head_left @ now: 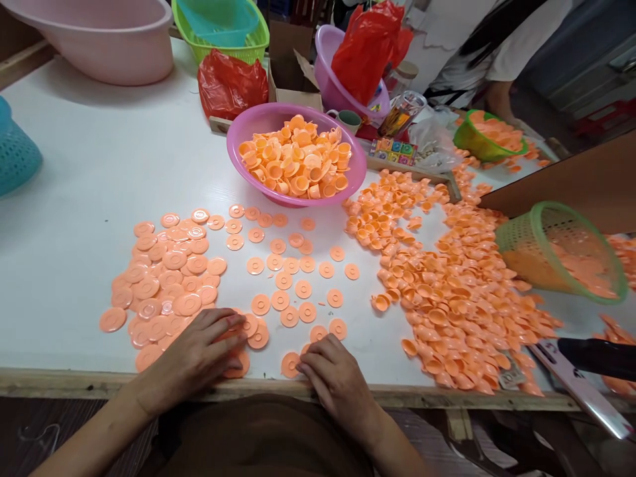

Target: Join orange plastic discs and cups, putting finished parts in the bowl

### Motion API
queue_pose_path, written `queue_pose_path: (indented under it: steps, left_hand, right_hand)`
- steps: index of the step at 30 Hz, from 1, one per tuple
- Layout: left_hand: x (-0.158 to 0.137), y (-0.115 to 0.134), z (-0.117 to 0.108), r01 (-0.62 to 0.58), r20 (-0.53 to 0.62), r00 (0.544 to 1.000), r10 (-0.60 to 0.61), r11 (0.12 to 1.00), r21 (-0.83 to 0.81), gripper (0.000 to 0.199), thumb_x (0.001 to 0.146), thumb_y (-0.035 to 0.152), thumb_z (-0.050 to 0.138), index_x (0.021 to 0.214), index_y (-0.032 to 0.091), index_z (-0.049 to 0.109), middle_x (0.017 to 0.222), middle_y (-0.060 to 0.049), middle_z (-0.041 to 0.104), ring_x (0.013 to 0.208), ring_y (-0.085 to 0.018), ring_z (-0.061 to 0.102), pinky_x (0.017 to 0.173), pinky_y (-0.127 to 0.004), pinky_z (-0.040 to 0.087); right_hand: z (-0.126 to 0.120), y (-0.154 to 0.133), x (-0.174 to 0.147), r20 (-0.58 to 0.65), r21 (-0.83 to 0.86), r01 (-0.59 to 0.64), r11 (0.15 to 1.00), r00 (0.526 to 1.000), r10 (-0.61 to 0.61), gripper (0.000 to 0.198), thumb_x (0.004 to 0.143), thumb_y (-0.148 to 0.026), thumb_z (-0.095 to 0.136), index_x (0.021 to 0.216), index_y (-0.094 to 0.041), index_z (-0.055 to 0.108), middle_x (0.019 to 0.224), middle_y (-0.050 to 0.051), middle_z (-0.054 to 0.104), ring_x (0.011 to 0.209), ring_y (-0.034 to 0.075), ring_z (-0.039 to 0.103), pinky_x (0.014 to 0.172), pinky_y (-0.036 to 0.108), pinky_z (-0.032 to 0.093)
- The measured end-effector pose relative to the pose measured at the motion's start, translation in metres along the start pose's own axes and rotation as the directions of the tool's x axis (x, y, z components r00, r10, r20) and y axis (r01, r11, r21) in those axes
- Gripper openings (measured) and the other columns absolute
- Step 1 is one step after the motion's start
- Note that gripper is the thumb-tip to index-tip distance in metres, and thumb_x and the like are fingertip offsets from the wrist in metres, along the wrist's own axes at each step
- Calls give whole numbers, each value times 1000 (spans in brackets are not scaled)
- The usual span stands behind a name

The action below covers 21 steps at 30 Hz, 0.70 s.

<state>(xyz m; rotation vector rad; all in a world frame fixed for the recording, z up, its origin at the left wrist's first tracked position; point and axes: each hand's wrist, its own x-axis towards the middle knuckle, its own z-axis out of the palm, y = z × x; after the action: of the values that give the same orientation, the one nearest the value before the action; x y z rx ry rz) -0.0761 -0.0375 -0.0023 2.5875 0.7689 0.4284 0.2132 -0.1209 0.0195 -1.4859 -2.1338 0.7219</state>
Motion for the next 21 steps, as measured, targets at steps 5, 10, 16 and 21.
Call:
queue_pose_path:
  steps: [5,10,16,21]
  left_hand:
    - [-18,-14,-2,57,-74,995,-60,998,-37,17,92,21,58,107,23,66,123,-8,65,119,-24,53,97,-39,46]
    - [-17,-19,-15,196,-202,961,-189,980,18,12,94,20,56,97,22,67,102,-5,71,101,-21,59,84,-35,46]
    - [19,-7,-1,177,-116,978,-172,983,42,24,90,27,63,113,20,62,105,-7,69,94,-23,56,79,-38,40]
    - [21,-11,8,250,-52,966,-255,965,-78,10,92,16,56,98,19,62,98,-5,67,88,-20,56,75,-35,43]
  right_hand:
    - [29,-18,47,-20,-35,-68,997,998,67,16,92,-22,62,108,-20,62,95,8,62,89,23,55,75,36,48]
    - [42,-25,59,80,-64,-169,983,981,174,31,81,-13,71,108,-19,58,97,7,64,89,24,58,74,36,50]
    - [37,-28,58,65,-100,-224,969,971,231,12,85,-21,70,90,-21,60,87,4,63,84,22,57,70,33,46]
    - [48,-28,72,2,-58,-266,962,964,267,18,78,-11,71,87,-20,58,88,3,61,82,20,56,68,30,45]
